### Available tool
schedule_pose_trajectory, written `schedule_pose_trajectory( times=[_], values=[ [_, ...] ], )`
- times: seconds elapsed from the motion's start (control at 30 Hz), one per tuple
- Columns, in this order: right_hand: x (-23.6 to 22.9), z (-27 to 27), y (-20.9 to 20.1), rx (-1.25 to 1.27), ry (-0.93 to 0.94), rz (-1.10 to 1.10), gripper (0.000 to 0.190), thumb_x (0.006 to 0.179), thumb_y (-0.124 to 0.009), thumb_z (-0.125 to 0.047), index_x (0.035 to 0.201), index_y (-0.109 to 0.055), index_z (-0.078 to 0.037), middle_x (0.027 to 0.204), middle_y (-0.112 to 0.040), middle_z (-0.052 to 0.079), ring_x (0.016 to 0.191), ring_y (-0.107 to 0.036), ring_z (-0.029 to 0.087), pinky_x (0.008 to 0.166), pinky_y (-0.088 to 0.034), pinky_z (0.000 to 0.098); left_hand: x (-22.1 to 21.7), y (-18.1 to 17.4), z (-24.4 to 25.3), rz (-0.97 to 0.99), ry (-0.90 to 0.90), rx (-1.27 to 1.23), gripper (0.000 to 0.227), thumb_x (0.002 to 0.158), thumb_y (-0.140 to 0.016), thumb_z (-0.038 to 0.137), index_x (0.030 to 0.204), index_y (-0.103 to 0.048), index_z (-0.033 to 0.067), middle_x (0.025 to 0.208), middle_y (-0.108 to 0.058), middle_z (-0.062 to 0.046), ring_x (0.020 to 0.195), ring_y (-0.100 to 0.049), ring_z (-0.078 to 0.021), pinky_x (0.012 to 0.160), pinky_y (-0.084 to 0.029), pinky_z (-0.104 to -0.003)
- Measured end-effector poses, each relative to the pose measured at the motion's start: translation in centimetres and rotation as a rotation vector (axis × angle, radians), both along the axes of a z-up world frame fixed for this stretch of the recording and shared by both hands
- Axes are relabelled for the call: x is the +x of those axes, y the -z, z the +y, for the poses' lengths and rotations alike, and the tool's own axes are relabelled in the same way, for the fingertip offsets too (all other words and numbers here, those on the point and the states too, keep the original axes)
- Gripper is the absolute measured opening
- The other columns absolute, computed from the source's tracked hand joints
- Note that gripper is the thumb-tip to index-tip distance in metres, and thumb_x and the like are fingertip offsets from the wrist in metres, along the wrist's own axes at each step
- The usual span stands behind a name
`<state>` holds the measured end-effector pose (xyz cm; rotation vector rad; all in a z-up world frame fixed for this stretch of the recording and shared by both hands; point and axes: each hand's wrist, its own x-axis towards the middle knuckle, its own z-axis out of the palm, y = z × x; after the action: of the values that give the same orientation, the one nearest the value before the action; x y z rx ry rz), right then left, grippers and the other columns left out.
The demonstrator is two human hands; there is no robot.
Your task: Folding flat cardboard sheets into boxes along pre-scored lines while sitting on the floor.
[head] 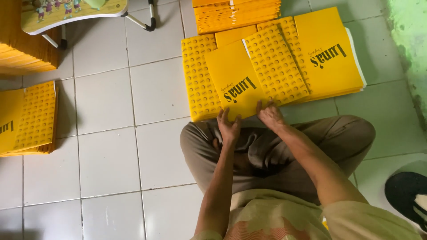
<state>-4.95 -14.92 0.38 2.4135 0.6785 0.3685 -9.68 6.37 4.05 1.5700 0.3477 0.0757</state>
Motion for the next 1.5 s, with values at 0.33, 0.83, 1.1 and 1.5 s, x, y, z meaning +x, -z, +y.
schedule_pose_trajectory(
  times=[0.33,0.83,1.1,1.5],
  values=[
    [-2.9,4.0,-12.4,0.293,0.026,0.283,0.04,0.093,-0.057,-0.015,0.131,-0.056,-0.004,0.057,-0.052,0.004,0.041,-0.05,0.013,0.035,-0.04,0.0295,-4.3,-4.7,2.7,0.033,-0.347,-0.875,0.043,0.102,-0.051,0.006,0.144,-0.047,-0.0038,0.12,-0.069,-0.021,0.099,-0.072,-0.0291,0.07,-0.056,-0.038],
    [0.2,-1.9,-29.8,2.035,-0.068,0.203,0.021,0.103,-0.062,-0.011,0.121,-0.061,0.0,0.109,-0.073,0.016,0.093,-0.074,0.029,0.072,-0.065,0.0447,9.3,-16.5,-2.0,-0.139,0.246,-0.735,0.043,0.092,-0.079,0.017,0.126,-0.058,-0.0005,0.101,-0.075,-0.019,0.083,-0.077,-0.0297,0.071,-0.066,-0.041],
    [24.3,1.0,-35.0,2.766,-0.072,0.337,0.018,0.09,-0.081,-0.016,0.099,-0.067,-0.012,0.083,-0.073,0.003,0.083,-0.079,0.022,0.07,-0.065,0.0322,34.8,-29.5,3.5,-0.72,0.282,-0.213,0.042,0.089,-0.08,0.009,0.121,-0.054,-0.001,0.085,-0.07,-0.015,0.068,-0.071,-0.0232,0.059,-0.06,-0.031],
    [40.1,-7.3,-17.6,2.0,0.892,0.027,0.065,0.078,-0.09,-0.013,0.131,-0.053,-0.017,0.095,-0.072,0.004,0.061,-0.067,0.008,0.043,-0.055,0.0188,48.5,-12.8,7.1,0.172,0.064,0.599,0.082,0.076,-0.085,0.026,0.145,-0.05,0.0013,0.131,-0.069,-0.017,0.106,-0.074,-0.0226,0.088,-0.061,-0.029]
  ],
)
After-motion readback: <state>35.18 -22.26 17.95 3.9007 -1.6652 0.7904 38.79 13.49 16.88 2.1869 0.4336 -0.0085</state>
